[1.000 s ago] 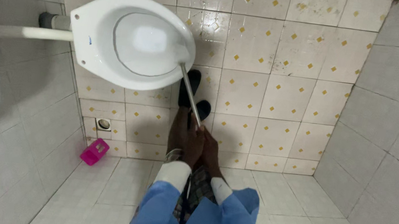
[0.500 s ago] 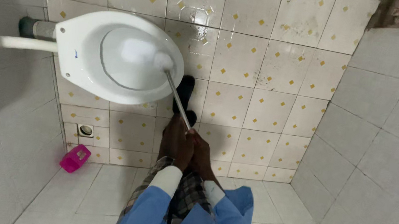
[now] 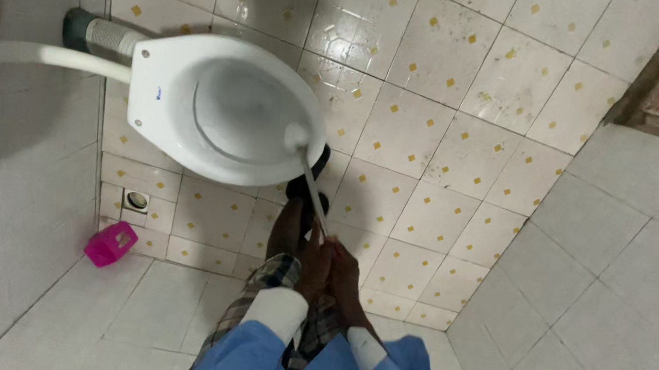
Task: The person scrubs the inside of a white wall-mounted toilet bowl using a long-handled toilet brush. They repeatedly move the brush in circular motions to clean the bowl's interior surfaces.
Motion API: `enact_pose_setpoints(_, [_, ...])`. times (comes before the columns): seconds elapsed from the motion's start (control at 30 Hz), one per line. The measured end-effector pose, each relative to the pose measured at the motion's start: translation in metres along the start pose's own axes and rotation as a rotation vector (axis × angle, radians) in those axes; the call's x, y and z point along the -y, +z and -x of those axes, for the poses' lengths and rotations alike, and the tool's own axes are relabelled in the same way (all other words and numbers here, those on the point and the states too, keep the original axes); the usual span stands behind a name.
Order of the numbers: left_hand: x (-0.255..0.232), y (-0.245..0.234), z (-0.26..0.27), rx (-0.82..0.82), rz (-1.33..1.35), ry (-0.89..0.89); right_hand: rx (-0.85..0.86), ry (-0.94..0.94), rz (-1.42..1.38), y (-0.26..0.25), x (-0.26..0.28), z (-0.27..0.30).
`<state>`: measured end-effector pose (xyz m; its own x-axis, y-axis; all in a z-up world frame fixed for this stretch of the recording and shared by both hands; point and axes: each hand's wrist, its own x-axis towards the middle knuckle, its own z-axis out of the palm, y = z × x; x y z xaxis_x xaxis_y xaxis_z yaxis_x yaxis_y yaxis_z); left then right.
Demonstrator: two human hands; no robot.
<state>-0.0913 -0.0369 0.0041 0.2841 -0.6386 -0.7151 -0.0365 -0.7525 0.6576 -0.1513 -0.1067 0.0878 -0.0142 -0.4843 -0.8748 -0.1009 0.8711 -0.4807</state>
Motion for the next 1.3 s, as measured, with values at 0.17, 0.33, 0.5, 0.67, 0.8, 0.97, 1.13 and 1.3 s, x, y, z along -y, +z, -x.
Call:
enact_pose_setpoints(0.17, [-0.038, 0.001, 0.015, 0.098, -0.004, -0.381, 0.125, -0.069, 0.247, -0.03, -0.021, -0.021])
enact_pose_setpoints(0.33, [-0.047, 0.027, -0.08, 0.038, -0.023, -0.213, 0.075, 0.152, -0.042, -0.036, -0.007, -0.073])
enact_pose_setpoints(0.5, [-0.062, 0.036, -0.114, 0.009, 0.048, -0.316, 0.122, 0.151, 0.1, -0.026, 0.047, -0.091])
enact_pose_setpoints(0.67, [-0.079, 0.057, -0.055, 0.033, -0.064, -0.434, 0.162, 0.218, 0.139, -0.037, 0.089, -0.03])
enact_pose_setpoints(0.8, [-0.105, 0.064, -0.07, -0.061, 0.074, -0.433, 0.471, -0.626, 0.659, -0.063, 0.108, -0.038])
enact_pose_setpoints(0.97, [-0.124, 0.084, -0.144, -0.224, 0.093, -0.308, 0.351, 0.291, -0.082, -0.051, 0.147, -0.116])
enact_pose_setpoints(1.13, [-0.092, 0.133, -0.143, -0.224, -0.478, -0.133, 0.644, -0.125, 0.44, -0.089, 0.142, -0.121])
enact_pose_setpoints(1.3, [-0.088, 0.147, -0.106, -0.425, 0.141, -0.368, 0.692, 0.027, 1.009, -0.112, 0.116, -0.166])
